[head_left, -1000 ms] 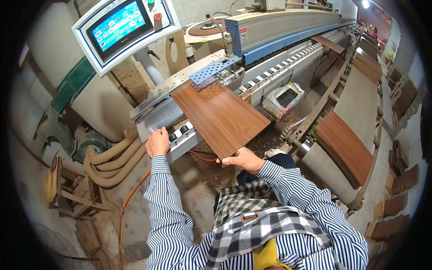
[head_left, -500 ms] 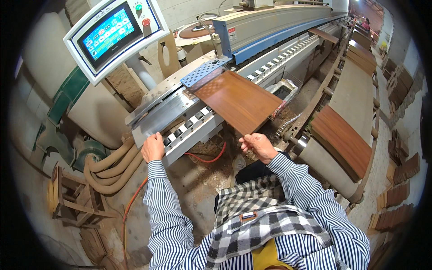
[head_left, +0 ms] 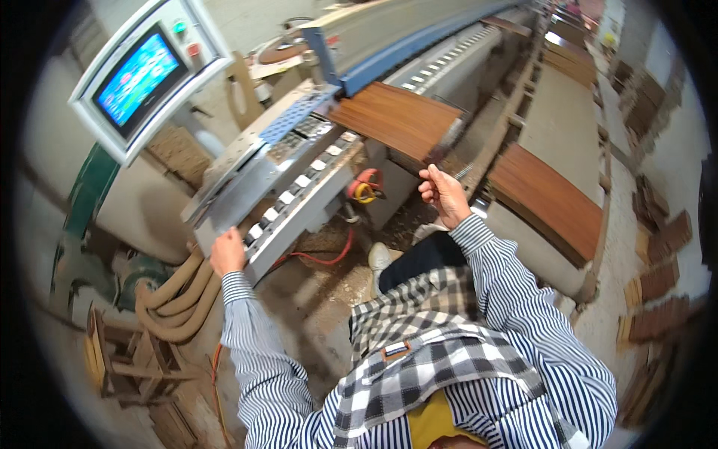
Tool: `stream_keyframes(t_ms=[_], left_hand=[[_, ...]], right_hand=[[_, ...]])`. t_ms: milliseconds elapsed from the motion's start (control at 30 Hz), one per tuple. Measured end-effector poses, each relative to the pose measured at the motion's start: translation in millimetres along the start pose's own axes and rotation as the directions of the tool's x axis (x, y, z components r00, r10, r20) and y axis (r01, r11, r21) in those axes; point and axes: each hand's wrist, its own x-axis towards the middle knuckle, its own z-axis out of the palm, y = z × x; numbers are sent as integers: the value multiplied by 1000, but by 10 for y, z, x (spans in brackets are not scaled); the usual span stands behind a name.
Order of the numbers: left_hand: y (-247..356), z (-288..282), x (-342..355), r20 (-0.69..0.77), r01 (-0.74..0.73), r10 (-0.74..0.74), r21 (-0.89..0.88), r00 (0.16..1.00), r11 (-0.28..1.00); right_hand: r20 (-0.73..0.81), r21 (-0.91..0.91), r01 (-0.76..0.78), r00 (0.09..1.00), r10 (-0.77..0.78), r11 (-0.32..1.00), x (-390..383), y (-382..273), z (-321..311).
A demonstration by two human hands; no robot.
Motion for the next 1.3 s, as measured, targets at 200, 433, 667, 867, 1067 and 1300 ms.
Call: stream_keyframes(t_ms=[200, 433, 667, 867, 1067, 1300], left_hand=[[-182, 70, 79, 24, -65, 64, 20, 998, 998], [-106, 59, 64, 25, -95, 93, 53, 995, 994], [-123, 145, 124, -3, -83, 83, 63, 997, 995], [-93, 82, 87, 25, -75, 74, 50, 997, 996], [-174, 104, 96, -21, -63, 64, 49, 998, 997], [-92, 68, 54, -31, -26, 27, 37, 999, 999]], right_hand=[[-372, -263, 258, 862, -344, 930, -729, 210, -1341], [-799, -563, 25, 242, -551, 826, -1925, -88, -2752], [-848, -472, 125, 204, -489, 873, -1865, -157, -2913], [-901, -154, 374, 327, -286, 915, -1759, 146, -2804], [-613, 370, 262, 790, 22, 891, -1738, 262, -2454], [-328, 406, 114, 944, 29, 907, -1738, 339, -2432]])
